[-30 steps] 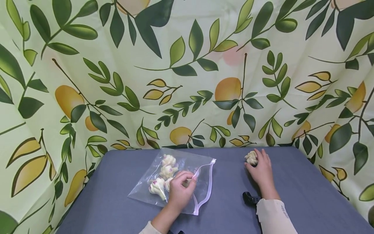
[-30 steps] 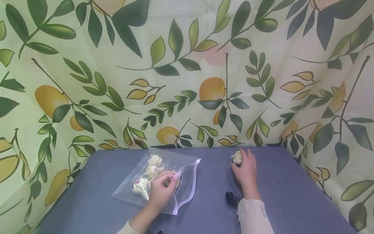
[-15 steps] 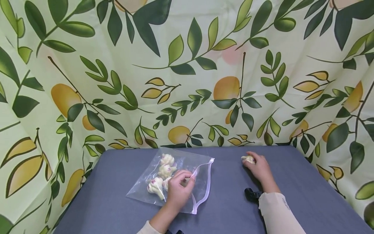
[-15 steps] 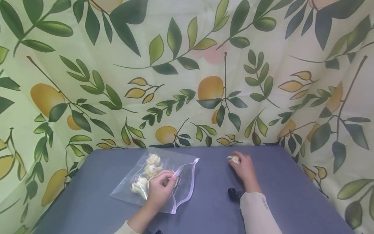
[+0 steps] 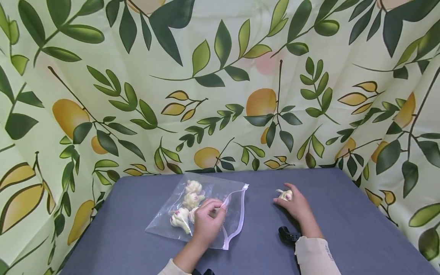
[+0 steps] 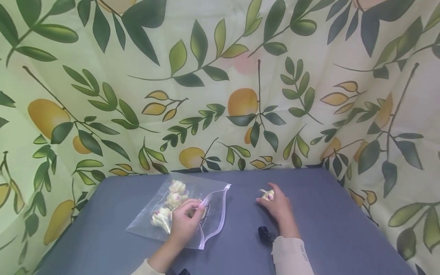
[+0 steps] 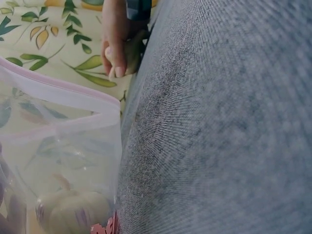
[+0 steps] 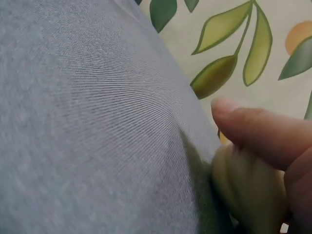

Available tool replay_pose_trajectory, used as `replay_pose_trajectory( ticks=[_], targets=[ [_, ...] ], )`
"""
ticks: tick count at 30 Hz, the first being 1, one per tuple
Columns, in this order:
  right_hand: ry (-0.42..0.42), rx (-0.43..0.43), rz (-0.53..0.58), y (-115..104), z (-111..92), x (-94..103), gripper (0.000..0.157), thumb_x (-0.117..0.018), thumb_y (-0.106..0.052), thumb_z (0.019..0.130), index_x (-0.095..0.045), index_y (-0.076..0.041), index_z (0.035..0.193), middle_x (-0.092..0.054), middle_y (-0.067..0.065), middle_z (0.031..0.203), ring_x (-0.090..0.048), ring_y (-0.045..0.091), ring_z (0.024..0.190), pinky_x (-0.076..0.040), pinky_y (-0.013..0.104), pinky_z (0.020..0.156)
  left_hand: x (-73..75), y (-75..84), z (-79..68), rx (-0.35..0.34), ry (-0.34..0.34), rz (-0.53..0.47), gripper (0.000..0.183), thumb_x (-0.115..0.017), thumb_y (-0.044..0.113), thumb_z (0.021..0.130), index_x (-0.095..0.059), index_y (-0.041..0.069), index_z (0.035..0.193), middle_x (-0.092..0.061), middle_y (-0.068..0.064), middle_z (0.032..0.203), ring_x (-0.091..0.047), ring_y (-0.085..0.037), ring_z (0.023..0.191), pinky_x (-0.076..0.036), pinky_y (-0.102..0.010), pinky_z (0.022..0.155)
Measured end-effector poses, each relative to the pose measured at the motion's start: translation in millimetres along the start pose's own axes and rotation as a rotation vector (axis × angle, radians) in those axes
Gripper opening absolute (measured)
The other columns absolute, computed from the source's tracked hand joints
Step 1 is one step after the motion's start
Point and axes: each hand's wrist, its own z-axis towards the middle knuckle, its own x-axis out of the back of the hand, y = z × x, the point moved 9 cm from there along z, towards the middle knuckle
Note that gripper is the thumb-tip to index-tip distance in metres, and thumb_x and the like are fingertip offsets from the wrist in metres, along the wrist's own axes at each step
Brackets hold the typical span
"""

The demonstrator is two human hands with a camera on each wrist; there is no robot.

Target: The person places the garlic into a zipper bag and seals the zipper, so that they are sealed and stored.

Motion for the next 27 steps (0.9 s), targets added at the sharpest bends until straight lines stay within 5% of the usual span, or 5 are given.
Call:
replay_pose_trajectory(
  ticks=[6,13,21,27],
  targets=[
    [0.027,0.021,-0.08,-9,-8,-4.0,0.064,-0.068,-0.048,0.087,-0.044,-0.008,0.131,-0.052,0.024,0.119,-0.049,0.039,0.104,-0.039,0.042,0.075,1.8,4.3,1.1,-0.024,0.013,0.018,0.014,-0.074,-0.006,0.074,-0.071,0.008,0.074,-0.071,-0.007,0.079,-0.065,-0.018,0.074,-0.051,-0.028,0.061],
    [0.041,0.054,-0.072,-21,-8,-4.7,0.05,-0.058,-0.034,0.09,-0.046,-0.006,0.13,-0.053,0.024,0.121,-0.049,0.041,0.107,-0.041,0.049,0.078,0.4,9.1,4.7,-0.012,0.02,0.022,0.015,-0.072,-0.014,0.07,-0.069,0.0,0.07,-0.07,-0.013,0.075,-0.064,-0.027,0.071,-0.047,-0.016,0.064],
    [0.109,0.127,0.19,-27,-6,-2.7,0.076,-0.068,-0.016,0.084,-0.028,0.004,0.145,-0.045,0.028,0.131,-0.05,0.037,0.113,-0.04,0.045,0.097,0.0,2.3,0.8,-0.02,0.012,0.001,0.012,-0.074,-0.005,0.075,-0.071,0.007,0.075,-0.071,-0.007,0.079,-0.065,-0.018,0.075,-0.051,-0.025,0.063],
    [0.162,0.118,0.207,-29,-7,2.8,0.07,-0.078,-0.021,0.08,-0.041,0.001,0.135,-0.049,0.02,0.126,-0.053,0.029,0.106,-0.044,0.031,0.087,-0.4,0.4,-0.3,-0.033,0.014,-0.008,0.011,-0.074,-0.003,0.076,-0.072,0.008,0.076,-0.071,-0.008,0.081,-0.065,-0.018,0.077,-0.052,-0.027,0.063]
  ],
)
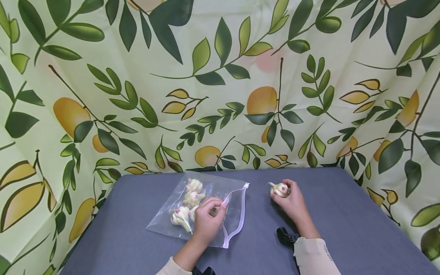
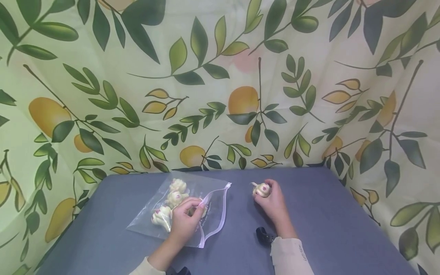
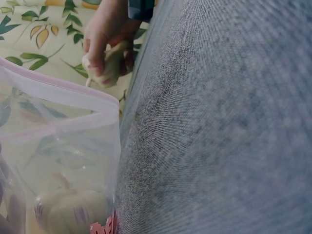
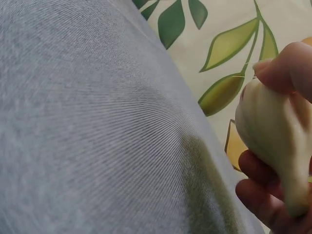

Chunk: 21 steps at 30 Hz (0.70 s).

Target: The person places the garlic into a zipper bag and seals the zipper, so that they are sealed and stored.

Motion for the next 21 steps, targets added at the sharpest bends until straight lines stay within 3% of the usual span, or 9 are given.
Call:
replay_pose_trajectory(
  ticks=[7,10,14,21],
  targets=[
    [-0.004,0.016,-0.002,-11,-1,3.0,0.075,-0.082,-0.027,0.078,-0.046,-0.005,0.14,-0.055,0.017,0.13,-0.056,0.031,0.109,-0.043,0.037,0.088,0.1,-1.3,0.1,0.008,0.0,-0.002,0.011,-0.074,-0.003,0.076,-0.072,0.008,0.075,-0.071,-0.008,0.08,-0.065,-0.018,0.076,-0.051,-0.023,0.063],
    [-0.013,0.025,0.002,-20,-3,5.0,0.078,-0.084,-0.032,0.077,-0.047,-0.008,0.142,-0.057,0.018,0.129,-0.057,0.031,0.111,-0.043,0.039,0.088,3.0,14.6,6.4,0.002,0.008,-0.005,0.013,-0.073,-0.009,0.074,-0.07,0.004,0.073,-0.07,-0.01,0.077,-0.064,-0.019,0.073,-0.049,-0.019,0.063],
    [-0.049,0.054,-0.001,-36,-5,7.1,0.072,-0.085,-0.036,0.075,-0.054,-0.012,0.135,-0.064,0.016,0.119,-0.06,0.027,0.104,-0.047,0.033,0.082,7.1,36.3,15.9,-0.018,0.024,-0.01,0.014,-0.071,-0.015,0.071,-0.068,-0.001,0.071,-0.067,-0.013,0.074,-0.062,-0.023,0.069,-0.047,-0.014,0.063],
    [-0.217,0.116,0.108,-65,-15,2.2,0.057,-0.085,-0.03,0.075,-0.063,-0.014,0.125,-0.068,0.01,0.107,-0.062,0.02,0.09,-0.051,0.027,0.07,7.9,37.4,17.2,-0.03,0.037,-0.009,0.014,-0.07,-0.016,0.07,-0.068,-0.002,0.072,-0.067,-0.015,0.074,-0.063,-0.026,0.07,-0.05,-0.034,0.06]
  ],
)
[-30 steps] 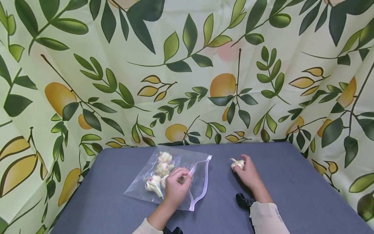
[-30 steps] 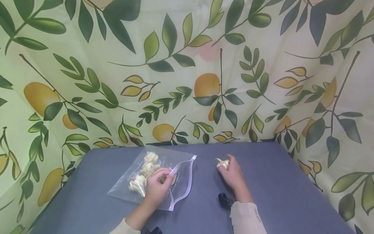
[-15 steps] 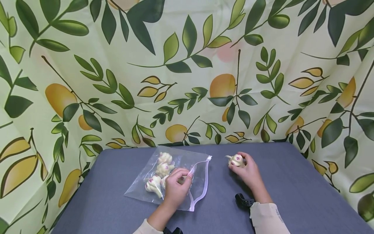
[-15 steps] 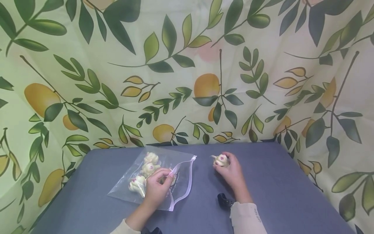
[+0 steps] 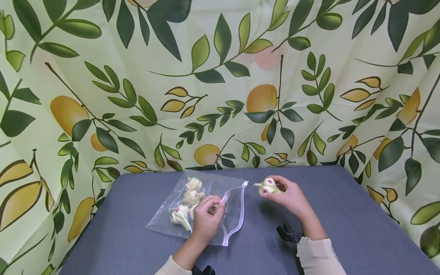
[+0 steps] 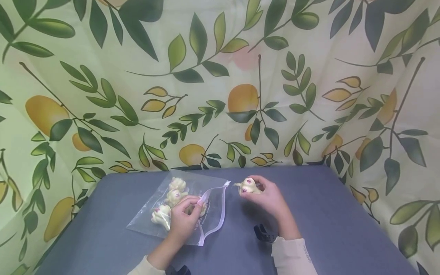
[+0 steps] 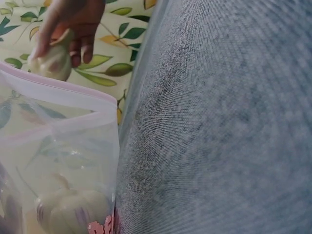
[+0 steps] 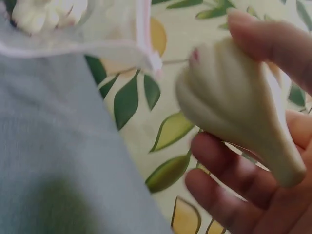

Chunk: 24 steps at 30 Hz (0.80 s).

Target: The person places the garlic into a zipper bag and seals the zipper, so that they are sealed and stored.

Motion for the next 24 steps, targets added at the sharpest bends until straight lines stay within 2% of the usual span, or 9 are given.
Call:
replay_pose_trajectory(
  ticks=[6,10,14,18,24],
  targets=[
    [-0.184,0.059,0.079,-24,-6,-23.0,0.055,-0.085,-0.022,0.075,-0.063,-0.01,0.124,-0.068,0.009,0.101,-0.063,0.019,0.087,-0.053,0.027,0.071,1.3,3.6,1.5,-0.013,0.01,0.003,0.015,-0.069,-0.017,0.069,-0.068,-0.003,0.072,-0.067,-0.014,0.074,-0.062,-0.027,0.07,-0.05,-0.034,0.061],
    [-0.272,0.107,0.046,-39,-10,-44.0,0.055,-0.085,-0.024,0.074,-0.063,-0.009,0.122,-0.067,0.008,0.096,-0.061,0.018,0.082,-0.052,0.026,0.068,2.1,6.3,2.4,-0.023,0.013,0.009,0.015,-0.069,-0.017,0.07,-0.068,-0.002,0.073,-0.067,-0.013,0.074,-0.063,-0.027,0.07,-0.051,-0.025,0.065],
    [-0.333,0.134,-0.01,-46,-12,-68.7,0.058,-0.086,-0.029,0.073,-0.063,-0.01,0.123,-0.067,0.004,0.098,-0.06,0.016,0.082,-0.051,0.025,0.068,2.9,7.6,2.7,-0.033,0.014,0.018,0.014,-0.07,-0.016,0.07,-0.068,-0.002,0.073,-0.067,-0.013,0.075,-0.064,-0.026,0.071,-0.05,-0.018,0.071],
    [-0.324,0.14,-0.066,-45,-12,-87.6,0.065,-0.088,-0.03,0.071,-0.063,-0.01,0.127,-0.068,0.004,0.107,-0.059,0.015,0.085,-0.049,0.025,0.071,1.6,1.1,-0.5,-0.041,0.011,0.021,0.014,-0.07,-0.014,0.071,-0.069,-0.001,0.074,-0.068,-0.014,0.075,-0.064,-0.026,0.072,-0.05,-0.017,0.073],
    [-0.226,0.167,-0.149,-43,-10,-103.8,0.066,-0.088,-0.023,0.07,-0.062,-0.01,0.129,-0.065,0.008,0.124,-0.058,0.017,0.097,-0.047,0.028,0.08,-4.0,-24.1,-11.8,-0.042,-0.007,0.02,0.012,-0.072,-0.01,0.073,-0.07,0.002,0.075,-0.069,-0.011,0.077,-0.065,-0.023,0.074,-0.05,-0.017,0.074]
  ],
)
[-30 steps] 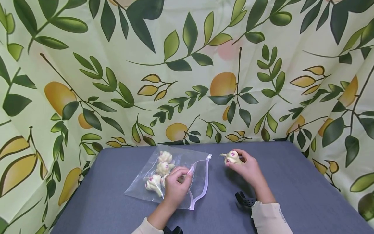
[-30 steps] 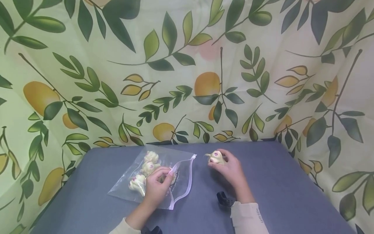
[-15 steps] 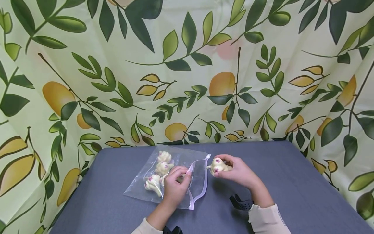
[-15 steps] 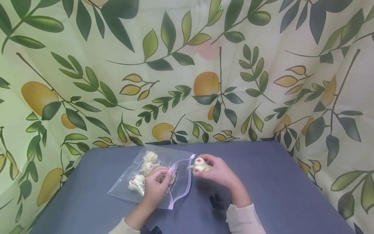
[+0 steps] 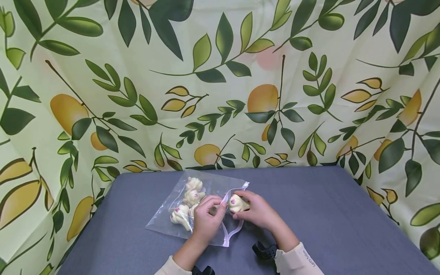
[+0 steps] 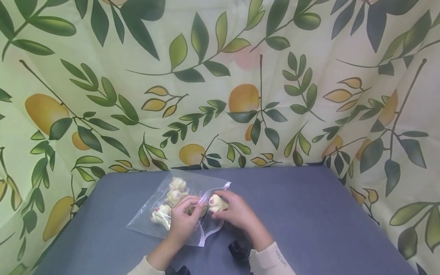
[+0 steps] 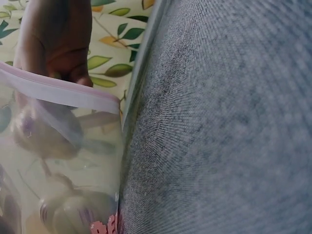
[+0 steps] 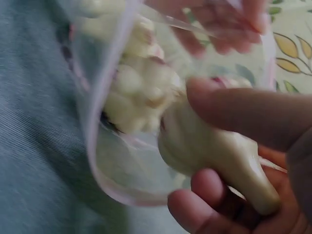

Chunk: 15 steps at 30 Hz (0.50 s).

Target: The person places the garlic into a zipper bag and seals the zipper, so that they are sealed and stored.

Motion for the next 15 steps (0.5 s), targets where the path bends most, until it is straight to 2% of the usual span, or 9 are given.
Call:
replay_pose_trajectory(
  ticks=[3,9,15],
  targets=[
    [0.069,-0.011,-0.032,-2,1,-2.3,0.061,-0.087,-0.016,0.07,-0.063,-0.01,0.127,-0.065,0.008,0.124,-0.058,0.018,0.098,-0.047,0.03,0.081,-1.5,-4.4,-2.4,-0.008,-0.006,-0.007,0.012,-0.073,-0.01,0.072,-0.071,0.002,0.075,-0.069,-0.011,0.077,-0.065,-0.023,0.075,-0.049,-0.016,0.077],
    [0.2,-0.022,-0.103,-11,-2,-1.7,0.054,-0.082,-0.011,0.074,-0.064,-0.004,0.124,-0.064,0.012,0.124,-0.061,0.024,0.103,-0.048,0.04,0.085,-2.6,-2.7,-2.1,-0.03,-0.012,-0.016,0.014,-0.072,-0.012,0.071,-0.071,0.002,0.075,-0.069,-0.01,0.078,-0.065,-0.023,0.076,-0.051,-0.018,0.078],
    [0.227,0.011,-0.145,-17,-3,-8.8,0.055,-0.076,-0.011,0.078,-0.059,0.002,0.129,-0.063,0.014,0.123,-0.061,0.029,0.106,-0.051,0.047,0.088,-3.7,-3.1,-2.9,-0.041,-0.022,-0.023,0.014,-0.073,-0.009,0.073,-0.072,0.004,0.078,-0.071,-0.01,0.081,-0.067,-0.023,0.078,-0.051,-0.018,0.08]
  ],
)
